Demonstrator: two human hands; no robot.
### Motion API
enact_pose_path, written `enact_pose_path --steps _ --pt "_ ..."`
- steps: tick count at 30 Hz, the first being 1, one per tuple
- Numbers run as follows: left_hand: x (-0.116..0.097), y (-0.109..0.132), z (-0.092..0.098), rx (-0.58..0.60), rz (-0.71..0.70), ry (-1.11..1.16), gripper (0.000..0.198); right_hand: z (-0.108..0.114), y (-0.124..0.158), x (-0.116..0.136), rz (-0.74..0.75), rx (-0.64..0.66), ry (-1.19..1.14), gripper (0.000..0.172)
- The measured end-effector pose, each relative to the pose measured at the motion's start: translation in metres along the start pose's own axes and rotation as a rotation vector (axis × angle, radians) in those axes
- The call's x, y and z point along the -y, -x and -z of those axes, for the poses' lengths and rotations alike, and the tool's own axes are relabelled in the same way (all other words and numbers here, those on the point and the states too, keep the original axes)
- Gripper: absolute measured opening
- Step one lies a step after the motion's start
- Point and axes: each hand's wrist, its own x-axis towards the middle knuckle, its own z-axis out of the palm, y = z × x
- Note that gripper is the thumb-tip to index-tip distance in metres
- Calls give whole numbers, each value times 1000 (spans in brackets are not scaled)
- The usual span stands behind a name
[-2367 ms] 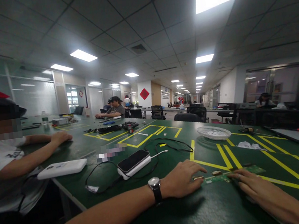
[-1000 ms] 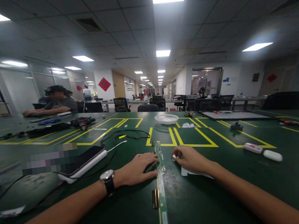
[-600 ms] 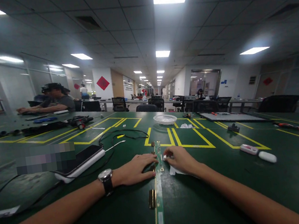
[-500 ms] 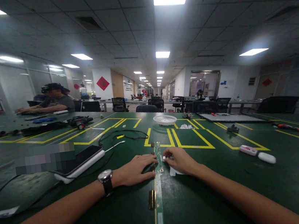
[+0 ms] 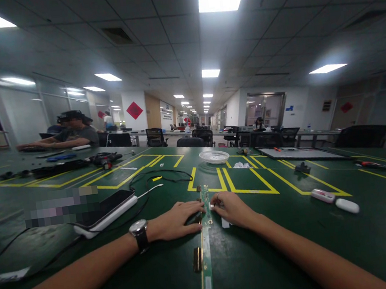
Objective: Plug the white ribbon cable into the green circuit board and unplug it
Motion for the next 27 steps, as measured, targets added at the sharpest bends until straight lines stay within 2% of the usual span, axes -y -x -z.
enact_pose_path --steps 14,20,23,27 --pt "6 -3 4 43 -8 47 42 9 -3 -3 91 72 -79 12" --pt "6 -4 2 36 -9 26 44 12 -4 -7 174 123 -135 22" --pt "8 -5 4 -12 13 35 44 9 -6 -13 195 138 -175 33" --pt "9 -3 8 -167 88 -2 35 5 -6 -17 158 246 -164 40"
